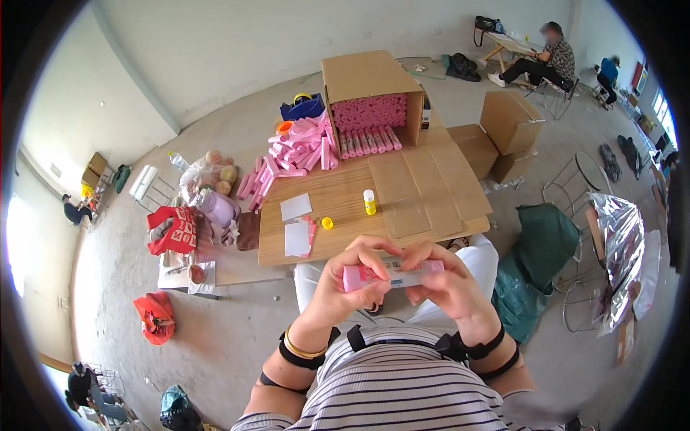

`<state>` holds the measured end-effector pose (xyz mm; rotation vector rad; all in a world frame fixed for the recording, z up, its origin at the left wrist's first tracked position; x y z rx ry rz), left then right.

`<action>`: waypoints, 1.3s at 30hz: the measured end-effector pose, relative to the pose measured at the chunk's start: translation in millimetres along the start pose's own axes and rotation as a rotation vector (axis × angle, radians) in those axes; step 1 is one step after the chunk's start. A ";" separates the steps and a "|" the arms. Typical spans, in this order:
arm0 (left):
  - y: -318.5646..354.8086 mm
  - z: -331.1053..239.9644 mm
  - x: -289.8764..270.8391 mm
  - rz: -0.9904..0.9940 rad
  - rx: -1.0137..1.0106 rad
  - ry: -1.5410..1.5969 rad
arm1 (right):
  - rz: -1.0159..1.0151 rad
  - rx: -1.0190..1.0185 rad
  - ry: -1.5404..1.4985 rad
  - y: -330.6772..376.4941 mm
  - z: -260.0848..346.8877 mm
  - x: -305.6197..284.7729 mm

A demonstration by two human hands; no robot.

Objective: Applying adhesive labels to pink cylindrical plastic tubes.

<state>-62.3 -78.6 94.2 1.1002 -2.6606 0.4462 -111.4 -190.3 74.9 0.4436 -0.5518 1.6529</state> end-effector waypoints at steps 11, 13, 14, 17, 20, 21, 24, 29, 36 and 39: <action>-0.1 20.6 -22.0 -0.043 0.083 0.342 | -0.012 -0.360 0.791 -2.6 21.6 3.8; -2.0 21.0 -24.4 -0.040 0.145 0.391 | -0.070 -0.272 0.557 -6.5 7.5 -7.1; -3.1 21.6 -27.4 -0.066 0.171 0.416 | -0.072 -0.268 0.556 -7.7 3.3 -8.5; -6.2 24.9 -37.2 -0.136 0.198 0.448 | -0.090 -0.275 0.513 -13.5 -4.1 -12.2; -10.5 35.4 -52.4 -0.218 0.198 0.462 | -0.153 -0.327 0.492 -20.5 -7.3 -17.9; -12.6 38.5 -57.8 -0.257 0.201 0.467 | -0.176 -0.347 0.523 -23.2 -9.7 -22.3; -20.0 53.8 -62.6 -0.415 0.117 0.445 | -0.267 -0.355 0.567 -33.8 -20.9 -32.7; -21.8 117.9 -80.3 -0.445 -0.140 0.492 | -0.358 -0.400 0.899 -56.1 -34.6 -48.6; -28.2 134.6 -121.8 -0.443 -0.191 0.717 | -0.394 0.143 0.885 -141.1 -112.5 -176.4; -37.1 122.0 -120.6 -0.432 -0.186 0.712 | -0.402 0.084 1.200 -174.6 -147.1 -216.9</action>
Point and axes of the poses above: each hand's wrist, its own y-axis away from the middle knuckle, its own x-axis out of the palm, z = x × y, the point moved 9 cm from there along -y, towards the middle knuckle, and after that the axes turned 4 degrees about y, right-handed, at the moved point
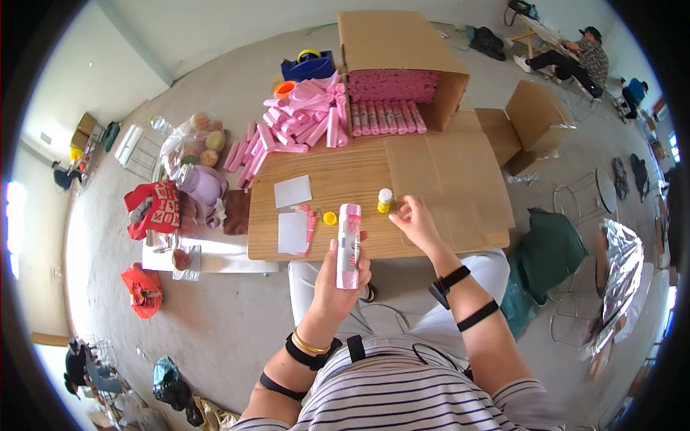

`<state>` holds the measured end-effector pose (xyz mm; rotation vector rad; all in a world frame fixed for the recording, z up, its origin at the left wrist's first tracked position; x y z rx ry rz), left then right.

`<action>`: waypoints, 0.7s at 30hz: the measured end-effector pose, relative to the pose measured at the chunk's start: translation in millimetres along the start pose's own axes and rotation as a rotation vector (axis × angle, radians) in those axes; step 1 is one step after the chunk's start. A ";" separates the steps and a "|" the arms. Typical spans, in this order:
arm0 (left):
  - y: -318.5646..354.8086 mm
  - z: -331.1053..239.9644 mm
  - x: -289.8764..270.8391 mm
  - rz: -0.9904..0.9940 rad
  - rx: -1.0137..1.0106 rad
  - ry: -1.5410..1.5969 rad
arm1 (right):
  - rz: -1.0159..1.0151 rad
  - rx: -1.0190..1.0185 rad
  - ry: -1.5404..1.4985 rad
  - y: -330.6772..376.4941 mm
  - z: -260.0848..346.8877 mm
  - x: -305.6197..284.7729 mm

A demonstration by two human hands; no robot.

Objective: Applying adhesive labels to pink cylindrical plastic tubes.

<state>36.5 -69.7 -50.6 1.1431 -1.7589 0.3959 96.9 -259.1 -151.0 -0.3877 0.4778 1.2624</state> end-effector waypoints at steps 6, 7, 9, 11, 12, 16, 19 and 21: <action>-2.7 -15.2 4.2 -0.041 0.019 -0.122 | -0.027 -0.089 0.312 -39.0 -9.4 36.8; -3.7 -16.6 3.8 -0.048 0.025 -0.159 | -0.007 -0.064 0.348 -42.5 -10.8 37.2; -4.6 -19.6 2.9 -0.055 0.032 -0.196 | 0.083 0.012 0.155 -43.1 -7.1 35.3; -4.7 -27.2 -4.7 -0.070 0.078 -0.299 | 0.185 0.090 -0.034 -33.8 17.0 33.1; -3.8 -29.1 -6.9 -0.069 0.081 -0.293 | 0.193 0.083 -0.411 -19.9 48.1 23.5; 1.1 -25.0 -7.7 -0.133 0.059 -0.254 | 0.216 -0.130 -0.800 55.2 162.3 -27.7; 7.3 -14.9 -6.8 -0.257 0.025 -0.193 | 0.216 -0.626 -0.278 89.8 221.4 -46.9; 13.6 -11.5 -7.8 -0.247 0.014 -0.196 | 0.203 -0.663 -0.205 100.9 233.0 -50.5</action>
Point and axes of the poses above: each hand's wrist, its own y-axis away from the middle knuckle, its own x-axis out of the palm, z = x × y, the point moved 9 cm from there along -y, towards the middle knuckle, and after that the axes turned 4 degrees about y, right-handed, at the moved point
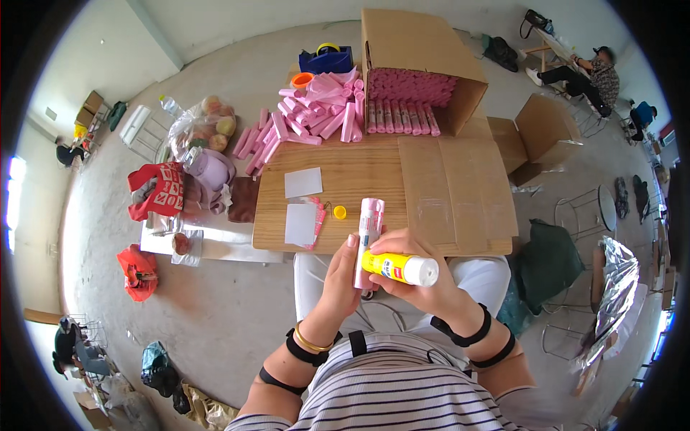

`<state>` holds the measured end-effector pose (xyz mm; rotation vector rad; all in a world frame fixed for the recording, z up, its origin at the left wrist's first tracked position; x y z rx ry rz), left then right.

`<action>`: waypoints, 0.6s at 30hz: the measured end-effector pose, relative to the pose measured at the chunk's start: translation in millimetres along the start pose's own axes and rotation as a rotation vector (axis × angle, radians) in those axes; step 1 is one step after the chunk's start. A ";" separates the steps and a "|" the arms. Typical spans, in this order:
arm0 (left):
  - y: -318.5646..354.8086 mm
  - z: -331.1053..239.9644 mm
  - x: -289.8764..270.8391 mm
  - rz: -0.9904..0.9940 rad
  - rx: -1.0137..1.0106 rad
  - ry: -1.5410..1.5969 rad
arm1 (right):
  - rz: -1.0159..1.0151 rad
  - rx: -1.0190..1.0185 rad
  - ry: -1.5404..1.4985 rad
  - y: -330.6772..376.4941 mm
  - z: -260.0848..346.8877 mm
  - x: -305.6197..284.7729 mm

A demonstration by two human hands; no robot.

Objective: Applying adhesive labels to pink cylindrical plastic tubes.

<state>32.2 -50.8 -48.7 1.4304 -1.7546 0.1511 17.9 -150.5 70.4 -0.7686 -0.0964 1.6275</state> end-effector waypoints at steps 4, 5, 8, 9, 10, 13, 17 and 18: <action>18.0 -2.8 10.1 0.125 0.050 -0.099 | -0.076 0.001 0.067 3.7 3.7 -13.7; 21.9 -3.6 13.9 0.155 0.070 -0.127 | -0.081 -0.004 0.072 4.0 5.7 -15.9; 34.1 -6.1 25.8 0.204 0.086 -0.202 | -0.172 -0.011 0.118 3.6 10.6 -32.3; 38.1 -6.6 29.1 0.209 0.079 -0.244 | -0.182 -0.017 0.125 2.3 9.0 -38.1; 42.9 -7.4 32.1 0.221 0.082 -0.250 | -0.256 0.017 0.151 2.8 3.6 -51.6; 56.1 -5.9 47.5 0.360 0.091 -0.267 | -0.409 0.181 0.081 15.9 -6.2 -78.1; 59.9 -2.6 44.4 0.323 0.060 -0.266 | -0.240 -0.130 0.056 20.9 53.2 -62.9; 61.0 -1.2 44.4 0.317 0.054 -0.288 | -0.233 -0.118 0.140 19.5 52.7 -60.4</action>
Point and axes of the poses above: each hand's wrist, its own y-axis away from the middle knuckle, its own x-axis out of the palm, z = x × y, the point moved 9 cm from there along -y, towards the middle knuckle, and after that the axes turned 4 degrees about y, right-handed, at the moved point
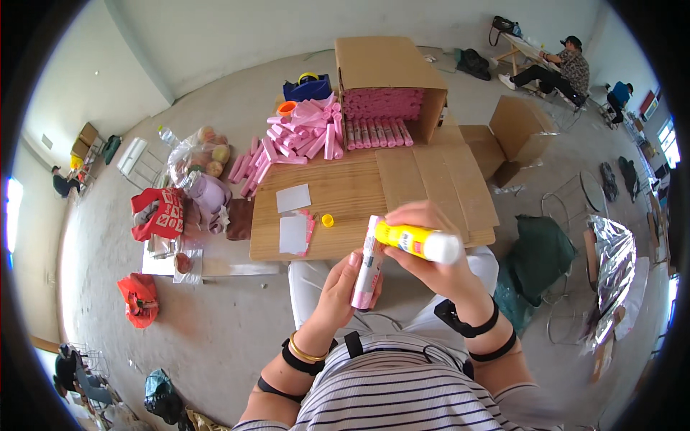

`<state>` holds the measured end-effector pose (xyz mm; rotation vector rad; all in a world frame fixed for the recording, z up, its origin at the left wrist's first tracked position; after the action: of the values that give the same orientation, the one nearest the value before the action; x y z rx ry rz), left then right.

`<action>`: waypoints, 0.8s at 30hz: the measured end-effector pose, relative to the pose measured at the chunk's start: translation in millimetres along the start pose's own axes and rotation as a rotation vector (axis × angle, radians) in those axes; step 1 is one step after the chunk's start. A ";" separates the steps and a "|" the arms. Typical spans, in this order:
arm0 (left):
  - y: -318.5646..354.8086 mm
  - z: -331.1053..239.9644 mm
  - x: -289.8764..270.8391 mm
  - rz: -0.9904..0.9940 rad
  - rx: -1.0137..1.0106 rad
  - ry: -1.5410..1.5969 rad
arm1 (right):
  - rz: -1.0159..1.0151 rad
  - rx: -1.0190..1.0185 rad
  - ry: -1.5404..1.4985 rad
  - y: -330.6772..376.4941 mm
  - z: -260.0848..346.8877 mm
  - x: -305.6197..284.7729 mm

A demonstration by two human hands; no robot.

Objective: Applying adhesive labels to pink cylindrical plastic tubes.

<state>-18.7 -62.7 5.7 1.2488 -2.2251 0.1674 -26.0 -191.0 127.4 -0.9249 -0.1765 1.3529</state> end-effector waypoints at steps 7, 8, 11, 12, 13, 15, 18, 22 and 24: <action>1.2 -10.9 11.5 0.149 0.049 0.062 | -0.269 0.465 -0.288 26.2 -150.5 -13.9; 1.5 -10.9 7.8 0.146 0.048 0.114 | -0.263 0.467 -0.291 31.5 -162.1 -3.8; 0.5 -9.9 -2.2 0.128 0.049 0.194 | -0.009 0.636 -0.089 59.7 -208.9 48.1; -0.6 -9.7 -3.3 0.128 0.047 0.218 | 0.033 0.673 -0.045 72.8 -230.7 62.8; -1.8 -9.9 -5.7 0.117 0.045 0.220 | 0.075 0.710 -0.002 84.3 -250.5 76.8; -3.7 -11.3 -8.0 0.120 0.031 0.217 | 0.112 0.712 0.100 96.8 -276.7 96.2; -9.5 -12.4 -15.5 0.081 0.021 0.221 | 0.159 0.719 0.239 106.0 -303.6 114.4; -18.1 -14.1 -28.0 0.050 0.025 0.211 | 0.149 0.717 0.306 100.9 -321.5 128.7; -21.9 -13.9 -33.1 0.041 0.026 0.191 | 0.165 0.718 0.314 93.7 -326.1 135.1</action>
<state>18.2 -45.1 -4.2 1.1511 -2.0903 0.3193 135.4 -229.3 -197.9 -0.5282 0.6045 1.2621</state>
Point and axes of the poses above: each hand's wrist, its own y-axis away from the middle knuckle, its own x-axis out of the palm, z = x × y, the point moved 9 cm from there along -y, towards the middle knuckle, and after that the axes turned 4 degrees about y, right-handed, at the moved point
